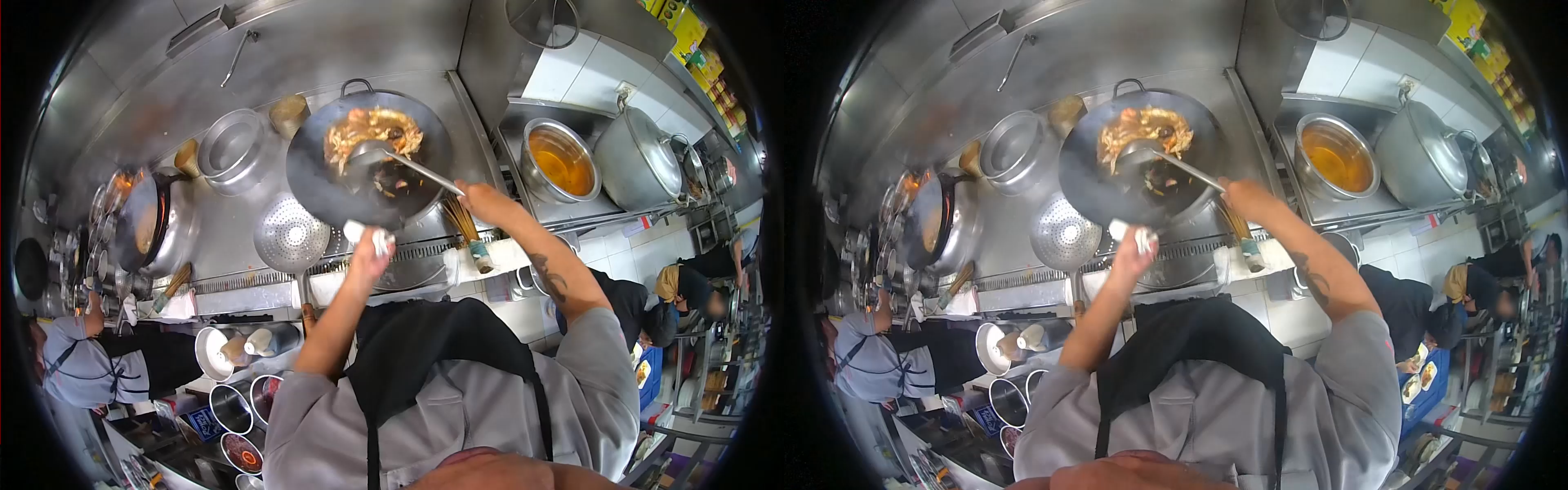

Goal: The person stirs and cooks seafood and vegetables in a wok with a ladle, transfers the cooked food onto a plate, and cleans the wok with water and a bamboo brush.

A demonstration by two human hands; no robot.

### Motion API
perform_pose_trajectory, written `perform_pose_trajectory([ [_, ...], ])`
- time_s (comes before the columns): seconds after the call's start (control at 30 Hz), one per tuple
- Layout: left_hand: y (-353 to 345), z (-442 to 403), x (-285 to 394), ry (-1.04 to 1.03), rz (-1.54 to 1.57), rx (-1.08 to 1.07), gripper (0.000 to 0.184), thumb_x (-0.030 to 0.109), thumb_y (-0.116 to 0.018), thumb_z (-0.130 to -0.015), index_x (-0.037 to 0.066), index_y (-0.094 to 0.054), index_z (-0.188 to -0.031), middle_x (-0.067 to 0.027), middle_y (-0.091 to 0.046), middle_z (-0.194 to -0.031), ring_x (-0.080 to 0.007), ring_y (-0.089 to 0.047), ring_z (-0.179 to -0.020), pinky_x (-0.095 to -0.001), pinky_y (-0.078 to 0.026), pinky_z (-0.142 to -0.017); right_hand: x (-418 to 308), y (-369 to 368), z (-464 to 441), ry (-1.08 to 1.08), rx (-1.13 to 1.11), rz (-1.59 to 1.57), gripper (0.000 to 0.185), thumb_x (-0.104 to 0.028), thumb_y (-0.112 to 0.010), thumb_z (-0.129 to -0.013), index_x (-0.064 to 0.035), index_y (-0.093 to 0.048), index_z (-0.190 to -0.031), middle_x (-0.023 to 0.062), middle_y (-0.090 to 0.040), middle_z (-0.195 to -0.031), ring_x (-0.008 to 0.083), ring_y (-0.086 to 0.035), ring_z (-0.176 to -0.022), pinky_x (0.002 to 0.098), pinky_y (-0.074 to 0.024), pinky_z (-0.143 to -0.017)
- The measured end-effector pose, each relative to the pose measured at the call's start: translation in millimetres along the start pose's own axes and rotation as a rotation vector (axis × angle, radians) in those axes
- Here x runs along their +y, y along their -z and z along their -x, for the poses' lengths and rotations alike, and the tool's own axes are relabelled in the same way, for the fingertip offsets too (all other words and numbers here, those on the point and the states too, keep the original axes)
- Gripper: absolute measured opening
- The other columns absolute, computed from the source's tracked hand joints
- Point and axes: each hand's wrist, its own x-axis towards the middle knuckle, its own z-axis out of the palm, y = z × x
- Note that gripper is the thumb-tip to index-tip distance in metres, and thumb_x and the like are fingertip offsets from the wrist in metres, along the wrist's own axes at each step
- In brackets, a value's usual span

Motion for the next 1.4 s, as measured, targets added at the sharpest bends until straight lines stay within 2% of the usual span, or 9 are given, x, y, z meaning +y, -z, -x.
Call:
perform_pose_trajectory([
  [0.1, 43.9, 35.4, -37.9, 0.124, 0.01, 0.009, 0.014, 0.018, -0.055, -0.089, 0.009, -0.057, -0.079, -0.0058, -0.058, -0.068, -0.0205, -0.056, -0.056, -0.0314, -0.049, -0.05, -30.0, 19.0, 8.8, -0.097, -0.006, 0.076, 0.028, -0.018, -0.051, -0.093, -0.0001, -0.049, -0.114, 0.0232, -0.065, -0.081, 0.0413, -0.064, -0.078, 0.0508, -0.0504, -0.068],
  [0.27, -18.4, 9.4, 7.3, 0.037, 0.071, 0.122, 0.012, 0.019, -0.052, -0.091, 0.01, -0.054, -0.083, -0.0063, -0.056, -0.07, -0.0211, -0.055, -0.06, -0.032, -0.048, -0.049, -37.7, 31.6, 14.5, -0.035, -0.023, 0.025, 0.026, -0.019, -0.05, -0.094, -0.0001, -0.049, -0.113, 0.0225, -0.065, -0.082, 0.0418, -0.063, -0.078, 0.0512, -0.0496, -0.069],
  [0.47, -39.3, -26.0, 50.9, 0.072, -0.011, 0.078, 0.008, 0.018, -0.054, -0.09, 0.011, -0.052, -0.086, -0.0044, -0.056, -0.074, -0.0201, -0.054, -0.063, -0.0307, -0.045, -0.048, -24.6, 39.3, 52.2, 0.135, -0.134, -0.107, 0.038, -0.021, -0.053, -0.093, -0.0019, -0.053, -0.126, 0.0237, -0.065, -0.098, 0.0402, -0.063, -0.091, 0.0456, -0.0488, -0.082],
  [0.6, -44.8, -25.7, 49.9, 0.033, -0.002, 0.21, 0.006, 0.017, -0.053, -0.09, 0.011, -0.053, -0.092, -0.0046, -0.057, -0.076, -0.0203, -0.054, -0.065, -0.0312, -0.046, -0.05, -56.4, 72.4, 59.9, -0.083, -0.301, -0.136, 0.043, -0.02, -0.055, -0.091, -0.0052, -0.051, -0.131, 0.0239, -0.065, -0.102, 0.0376, -0.064, -0.094, 0.0436, -0.0493, -0.084],
  [0.7, -73.9, 28.1, 38.9, 0.158, -0.006, 0.042, 0.012, 0.022, -0.05, -0.094, 0.011, -0.053, -0.094, -0.0051, -0.058, -0.081, -0.0209, -0.055, -0.067, -0.0318, -0.047, -0.052, -52.7, 79.6, 63.2, -0.051, -0.385, -0.15, 0.044, -0.02, -0.054, -0.092, -0.0061, -0.049, -0.133, 0.021, -0.067, -0.098, 0.0377, -0.065, -0.09, 0.0436, -0.0509, -0.08],
  [0.83, -92.7, 23.9, 50.4, 0.098, 0.071, 0.28, 0.017, 0.025, -0.049, -0.096, 0.009, -0.052, -0.089, -0.0062, -0.056, -0.076, -0.0211, -0.054, -0.064, -0.0308, -0.046, -0.049, -13.6, 35.2, 28.4, -0.056, -0.25, -0.148, 0.041, -0.02, -0.052, -0.092, -0.0029, -0.049, -0.129, 0.0226, -0.067, -0.091, 0.0394, -0.065, -0.084, 0.0447, -0.0517, -0.076],
  [0.97, 2.2, -13.2, 3.8, -0.006, -0.008, 0.052, 0.011, 0.023, -0.053, -0.093, 0.011, -0.053, -0.094, -0.005, -0.058, -0.075, -0.0205, -0.057, -0.065, -0.0325, -0.047, -0.049, -16.5, 8.2, -1.5, -0.112, -0.057, -0.023, 0.041, -0.019, -0.052, -0.092, -0.0009, -0.049, -0.129, 0.0282, -0.064, -0.091, 0.0429, -0.063, -0.084, 0.0471, -0.0507, -0.078],
  [1.07, 28.6, 22.4, -24.6, 0.134, -0.042, 0.025, 0.01, 0.023, -0.055, -0.091, 0.014, -0.055, -0.096, -0.0035, -0.058, -0.073, -0.0196, -0.057, -0.061, -0.0324, -0.048, -0.047, -36.4, 19.8, 12.6, -0.117, 0.035, 0.015, 0.033, -0.019, -0.052, -0.092, -0.0005, -0.05, -0.119, 0.0275, -0.064, -0.085, 0.0444, -0.063, -0.081, 0.0511, -0.0494, -0.075],
  [1.4, -25.4, -67.2, 48.5, 0.033, -0.038, 0.047, 0.004, 0.012, -0.053, -0.086, 0.011, -0.051, -0.083, -0.0046, -0.054, -0.067, -0.0191, -0.053, -0.056, -0.0308, -0.043, -0.043, -0.2, 20.1, -4.7, -0.1, 0.213, -0.04, 0.038, -0.017, -0.053, -0.091, 0.0038, -0.054, -0.123, 0.031, -0.063, -0.093, 0.0447, -0.062, -0.091, 0.0489, -0.049, -0.08],
])
